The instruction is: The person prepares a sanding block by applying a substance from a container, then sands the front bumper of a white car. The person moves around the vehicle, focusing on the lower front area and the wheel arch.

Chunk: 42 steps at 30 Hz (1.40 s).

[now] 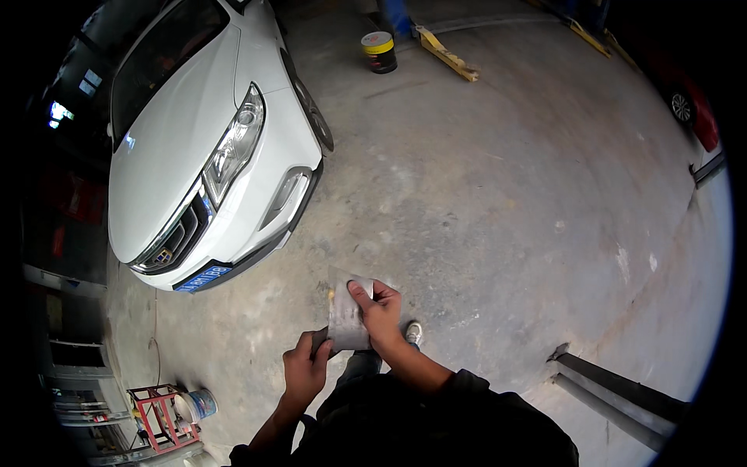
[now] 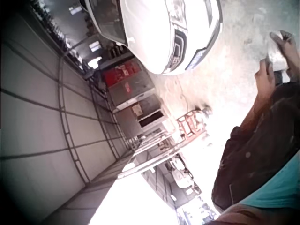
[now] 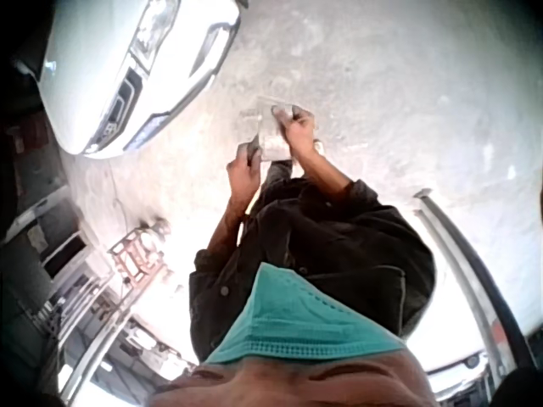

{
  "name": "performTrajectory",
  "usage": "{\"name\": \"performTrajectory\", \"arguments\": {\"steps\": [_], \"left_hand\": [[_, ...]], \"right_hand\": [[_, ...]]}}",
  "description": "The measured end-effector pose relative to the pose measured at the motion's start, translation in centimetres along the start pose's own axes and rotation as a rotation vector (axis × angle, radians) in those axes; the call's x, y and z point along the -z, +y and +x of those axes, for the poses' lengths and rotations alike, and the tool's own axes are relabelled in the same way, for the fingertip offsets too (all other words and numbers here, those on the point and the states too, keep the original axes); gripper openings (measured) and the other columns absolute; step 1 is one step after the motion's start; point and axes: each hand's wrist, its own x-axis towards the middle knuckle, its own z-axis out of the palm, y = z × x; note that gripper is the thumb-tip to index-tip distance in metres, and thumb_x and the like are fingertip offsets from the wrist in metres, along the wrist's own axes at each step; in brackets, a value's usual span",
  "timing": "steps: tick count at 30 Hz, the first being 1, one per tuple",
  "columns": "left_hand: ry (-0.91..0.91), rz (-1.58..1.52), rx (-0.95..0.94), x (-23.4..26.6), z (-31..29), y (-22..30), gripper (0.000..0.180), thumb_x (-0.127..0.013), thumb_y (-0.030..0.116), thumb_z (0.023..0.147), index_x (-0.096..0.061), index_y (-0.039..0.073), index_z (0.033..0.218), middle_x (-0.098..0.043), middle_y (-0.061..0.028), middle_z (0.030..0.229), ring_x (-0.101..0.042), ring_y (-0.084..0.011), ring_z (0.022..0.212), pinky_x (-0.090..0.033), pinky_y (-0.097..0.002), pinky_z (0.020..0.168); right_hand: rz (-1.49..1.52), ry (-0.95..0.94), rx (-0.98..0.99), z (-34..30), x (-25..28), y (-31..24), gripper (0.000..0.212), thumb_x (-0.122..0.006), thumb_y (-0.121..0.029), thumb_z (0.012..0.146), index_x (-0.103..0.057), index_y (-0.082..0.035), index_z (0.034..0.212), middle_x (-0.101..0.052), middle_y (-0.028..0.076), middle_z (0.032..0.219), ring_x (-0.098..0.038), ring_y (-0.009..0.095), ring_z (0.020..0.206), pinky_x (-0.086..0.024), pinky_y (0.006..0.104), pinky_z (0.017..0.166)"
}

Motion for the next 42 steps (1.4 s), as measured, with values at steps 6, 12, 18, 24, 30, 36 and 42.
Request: {"name": "performTrajectory", "arguments": {"steps": [6, 12, 18, 24, 30, 36, 42], "left_hand": [[0.064, -0.030, 0.128, 4.0, 0.1, -2.4, 0.016, -0.064, 0.015, 0.093, -0.061, -0.001, 0.091, -0.063, -0.0126, 0.068, -0.058, -0.0201, 0.055, -0.046, -0.0298, 0.056], [0.255, -0.438, 0.191, 4.3, 0.1, -2.0, 0.018, -0.062, 0.015, 0.096, -0.059, -0.002, 0.089, -0.059, -0.0008, 0.075, -0.047, -0.0077, 0.072, -0.042, -0.0225, 0.068], [0.408, -0.409, 0.192, 6.1, -1.2, -3.0, 0.020, -0.061, 0.016, 0.097, -0.058, -0.002, 0.089, -0.060, -0.0025, 0.075, -0.047, -0.0083, 0.072, -0.043, -0.0234, 0.068], [0.619, -0.268, 0.148, 6.7, -1.9, -3.3, 0.020, -0.060, 0.015, 0.098, -0.057, -0.002, 0.089, -0.064, -0.0054, 0.074, -0.052, -0.0081, 0.068, -0.046, -0.0253, 0.064], [0.585, -0.286, 0.107, 4.3, -4.3, -3.7, 0.015, -0.057, 0.010, 0.098, -0.052, -0.004, 0.095, -0.065, -0.0061, 0.087, -0.054, -0.0079, 0.077, -0.046, -0.0233, 0.070], [0.620, -0.278, 0.072, 6.9, -7.8, -9.0, 0.012, -0.062, 0.003, 0.093, -0.055, -0.006, 0.096, -0.069, -0.0117, 0.085, -0.063, -0.0120, 0.075, -0.052, -0.0267, 0.067], [0.609, -0.244, 0.013, 12.8, -15.2, -17.6, 0.018, -0.061, 0.001, 0.093, -0.059, -0.009, 0.107, -0.069, -0.0154, 0.103, -0.064, -0.0157, 0.086, -0.053, -0.0297, 0.075]], "right_hand": [[-0.053, -0.327, 0.305, 1.6, 1.5, -3.9, 0.017, -0.069, -0.011, 0.091, -0.070, 0.003, 0.100, -0.069, 0.003, 0.090, -0.058, 0.007, 0.078, -0.047, 0.0221, 0.071], [-0.362, -0.870, -0.004, 0.1, -0.1, -4.4, 0.027, -0.064, -0.011, 0.094, -0.067, -0.001, 0.119, -0.072, 0.007, 0.107, -0.062, 0.010, 0.095, -0.049, 0.0253, 0.086], [-0.671, -1.066, 0.093, 1.1, -0.2, -3.5, 0.022, -0.063, -0.014, 0.095, -0.069, 0.002, 0.109, -0.073, 0.007, 0.099, -0.064, 0.010, 0.089, -0.051, 0.0270, 0.080], [-0.342, -0.583, 0.060, 1.7, -1.1, -0.9, 0.019, -0.063, -0.016, 0.096, -0.067, 0.003, 0.096, -0.067, -0.001, 0.080, -0.057, 0.004, 0.073, -0.048, 0.0231, 0.069], [-0.103, -0.379, -0.165, -3.1, -4.8, 6.4, 0.018, -0.063, -0.015, 0.096, -0.069, 0.002, 0.096, -0.069, 0.002, 0.084, -0.059, 0.005, 0.072, -0.047, 0.0229, 0.064], [-0.168, -0.368, -0.186, -7.8, -8.7, 10.8, 0.021, -0.067, -0.019, 0.094, -0.068, -0.001, 0.084, -0.060, -0.004, 0.070, -0.047, 0.002, 0.063, -0.038, 0.0230, 0.053], [-0.442, -0.443, 0.046, -15.6, -15.1, 18.5, 0.022, -0.066, -0.018, 0.094, -0.066, 0.001, 0.082, -0.057, -0.004, 0.065, -0.044, 0.002, 0.062, -0.036, 0.0253, 0.051]]}}
